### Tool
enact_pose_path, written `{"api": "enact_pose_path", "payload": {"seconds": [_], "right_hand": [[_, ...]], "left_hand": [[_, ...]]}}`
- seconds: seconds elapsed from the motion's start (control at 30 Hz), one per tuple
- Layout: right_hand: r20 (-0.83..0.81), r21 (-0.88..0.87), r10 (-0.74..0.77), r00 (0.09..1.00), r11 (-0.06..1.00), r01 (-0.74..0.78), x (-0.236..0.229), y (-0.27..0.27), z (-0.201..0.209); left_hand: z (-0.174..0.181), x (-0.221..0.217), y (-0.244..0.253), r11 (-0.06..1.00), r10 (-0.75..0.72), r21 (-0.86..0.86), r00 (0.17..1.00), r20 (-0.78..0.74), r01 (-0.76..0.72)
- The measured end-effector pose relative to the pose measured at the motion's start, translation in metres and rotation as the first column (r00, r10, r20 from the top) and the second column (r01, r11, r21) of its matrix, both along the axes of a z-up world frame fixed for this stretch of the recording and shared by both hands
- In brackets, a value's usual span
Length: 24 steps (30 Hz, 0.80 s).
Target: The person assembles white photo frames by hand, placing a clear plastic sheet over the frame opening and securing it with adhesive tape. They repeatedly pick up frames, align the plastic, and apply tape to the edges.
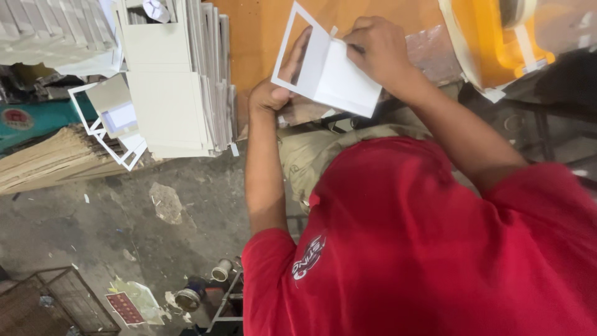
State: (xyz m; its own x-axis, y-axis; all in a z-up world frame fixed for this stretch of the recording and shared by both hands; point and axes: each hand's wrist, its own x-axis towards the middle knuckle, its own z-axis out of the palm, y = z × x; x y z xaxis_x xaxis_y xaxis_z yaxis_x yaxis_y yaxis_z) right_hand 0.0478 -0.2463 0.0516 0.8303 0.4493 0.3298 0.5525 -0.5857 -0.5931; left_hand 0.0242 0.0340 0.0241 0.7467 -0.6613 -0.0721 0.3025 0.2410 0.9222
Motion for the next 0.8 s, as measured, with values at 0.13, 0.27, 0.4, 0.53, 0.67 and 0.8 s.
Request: {"api": "enact_pose_path", "payload": {"seconds": [0.13,0.27,0.4,0.53,0.67,0.8], "right_hand": [[-0.068,0.002,0.040,0.997,0.999,-0.040,-0.003,-0.001,0.001],[-0.011,0.039,0.010,1.000,0.999,-0.010,-0.002,0.002,-0.003],[-0.090,0.080,-0.034,0.995,0.996,0.041,-0.005,0.001,-0.011],[0.000,0.087,-0.024,1.000,0.996,0.024,-0.007,0.000,-0.013],[-0.014,0.084,0.053,0.999,0.995,-0.051,-0.005,-0.002,-0.009],[-0.130,0.178,0.095,0.987,0.981,-0.071,-0.004,-0.007,-0.011]], "left_hand": [[-0.005,0.002,0.003,0.973,-0.101,-0.225,0.979,-0.179,0.060],[-0.011,0.005,-0.016,0.990,0.115,0.103,0.964,-0.241,-0.093],[-0.015,0.004,-0.031,0.951,0.216,0.246,0.972,-0.093,-0.188],[-0.011,0.004,-0.033,0.939,0.200,0.283,0.980,0.018,-0.197],[-0.004,0.003,-0.034,0.937,0.176,0.298,0.983,0.049,-0.183],[-0.003,0.004,-0.041,0.877,0.182,0.401,0.954,0.238,-0.267]]}}
